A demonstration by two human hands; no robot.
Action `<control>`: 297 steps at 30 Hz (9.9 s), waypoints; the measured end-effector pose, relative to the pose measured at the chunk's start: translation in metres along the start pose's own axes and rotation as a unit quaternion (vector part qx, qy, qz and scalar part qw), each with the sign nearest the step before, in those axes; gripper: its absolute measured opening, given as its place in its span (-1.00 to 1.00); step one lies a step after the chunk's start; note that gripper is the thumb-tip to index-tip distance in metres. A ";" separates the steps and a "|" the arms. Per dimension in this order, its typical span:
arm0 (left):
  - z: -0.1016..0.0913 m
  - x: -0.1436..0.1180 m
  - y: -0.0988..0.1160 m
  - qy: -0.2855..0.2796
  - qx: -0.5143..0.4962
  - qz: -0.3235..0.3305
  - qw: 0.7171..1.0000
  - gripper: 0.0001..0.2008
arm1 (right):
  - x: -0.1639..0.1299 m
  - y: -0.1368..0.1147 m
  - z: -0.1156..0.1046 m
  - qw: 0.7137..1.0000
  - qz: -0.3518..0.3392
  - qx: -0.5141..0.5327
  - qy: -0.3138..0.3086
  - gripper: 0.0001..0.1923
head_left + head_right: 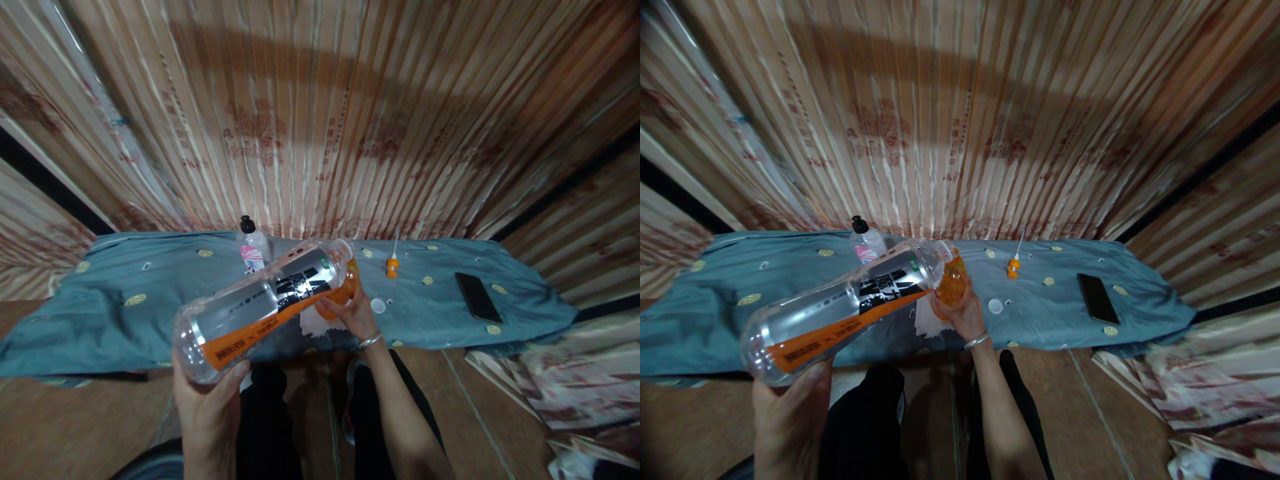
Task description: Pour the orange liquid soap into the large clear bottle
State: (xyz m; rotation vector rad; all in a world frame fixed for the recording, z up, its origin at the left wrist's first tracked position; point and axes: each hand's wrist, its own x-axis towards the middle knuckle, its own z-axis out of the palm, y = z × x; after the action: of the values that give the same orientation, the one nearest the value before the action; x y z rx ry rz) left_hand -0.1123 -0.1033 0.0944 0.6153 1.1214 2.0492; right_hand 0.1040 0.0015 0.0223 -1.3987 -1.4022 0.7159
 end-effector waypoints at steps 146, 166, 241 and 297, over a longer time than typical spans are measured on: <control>-0.014 0.001 -0.011 -0.034 0.011 0.010 0.999 -0.14 | 0.004 0.005 0.001 1.000 -0.011 0.006 -0.004 -0.23; -0.007 -0.002 -0.006 -0.007 0.002 0.001 1.000 -0.22 | 0.003 0.005 0.002 1.000 -0.018 0.017 -0.002 -0.23; -0.005 -0.005 -0.007 0.017 0.035 -0.023 0.999 -0.14 | 0.002 0.004 0.002 1.000 0.003 0.021 0.001 -0.16; 0.000 -0.005 -0.003 0.039 0.003 -0.031 0.999 -0.16 | 0.002 0.003 0.002 1.000 0.008 0.020 -0.002 -0.17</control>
State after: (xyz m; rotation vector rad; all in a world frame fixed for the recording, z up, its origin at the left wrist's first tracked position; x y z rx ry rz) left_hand -0.1077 -0.1064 0.0918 0.5006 1.1764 2.0327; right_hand 0.1036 0.0042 0.0190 -1.3780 -1.3745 0.7535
